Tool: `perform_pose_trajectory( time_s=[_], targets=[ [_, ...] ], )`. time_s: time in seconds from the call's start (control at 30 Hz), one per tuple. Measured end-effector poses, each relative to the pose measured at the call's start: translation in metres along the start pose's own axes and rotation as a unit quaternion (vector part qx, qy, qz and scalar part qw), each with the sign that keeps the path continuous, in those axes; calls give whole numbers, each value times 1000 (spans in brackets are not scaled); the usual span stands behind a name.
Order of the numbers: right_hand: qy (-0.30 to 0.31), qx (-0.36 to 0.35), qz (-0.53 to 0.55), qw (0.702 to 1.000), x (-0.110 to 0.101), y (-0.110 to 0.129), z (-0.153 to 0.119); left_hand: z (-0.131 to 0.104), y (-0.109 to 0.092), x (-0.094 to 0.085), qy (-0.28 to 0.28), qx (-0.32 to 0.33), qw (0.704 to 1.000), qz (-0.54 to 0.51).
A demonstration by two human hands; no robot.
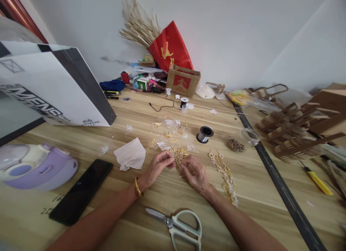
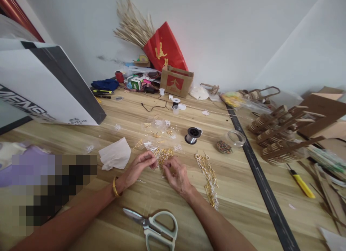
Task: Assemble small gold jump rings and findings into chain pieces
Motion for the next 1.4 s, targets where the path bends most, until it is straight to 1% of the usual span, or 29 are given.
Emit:
perform_pose_trajectory(
  time_s=[0.13, 0.5, 0.87, 1.07, 1.4],
  targets=[
    [-5, -1, -1, 1000, -1, 2, 1, 0, -2, 1, 6, 8, 1000, 20],
    [-2, 2, 6, 1000, -1, -2, 0, 2, 2, 0, -9, -25, 998, 52],
    [-12, -7, 10, 1000, -4, 1, 1, 3, 8, 0, -13, -11, 995, 103],
    [-12, -19, 0, 1000, -5, 4, 2, 4, 11, 2, -13, -16, 995, 102],
    [-12, -19, 4, 1000, -5, 3, 2, 2, 7, 3, 0, -9, 992, 123]
  ],
)
Point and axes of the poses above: each hand's wrist, its own z-axis towards the middle knuckle, its own x-axis out of the palm, y = z × x, the point moved 6 cm from there along z, towards the middle knuckle, and after that the axes turned 7 degrees about z, right-handed, at the moved point
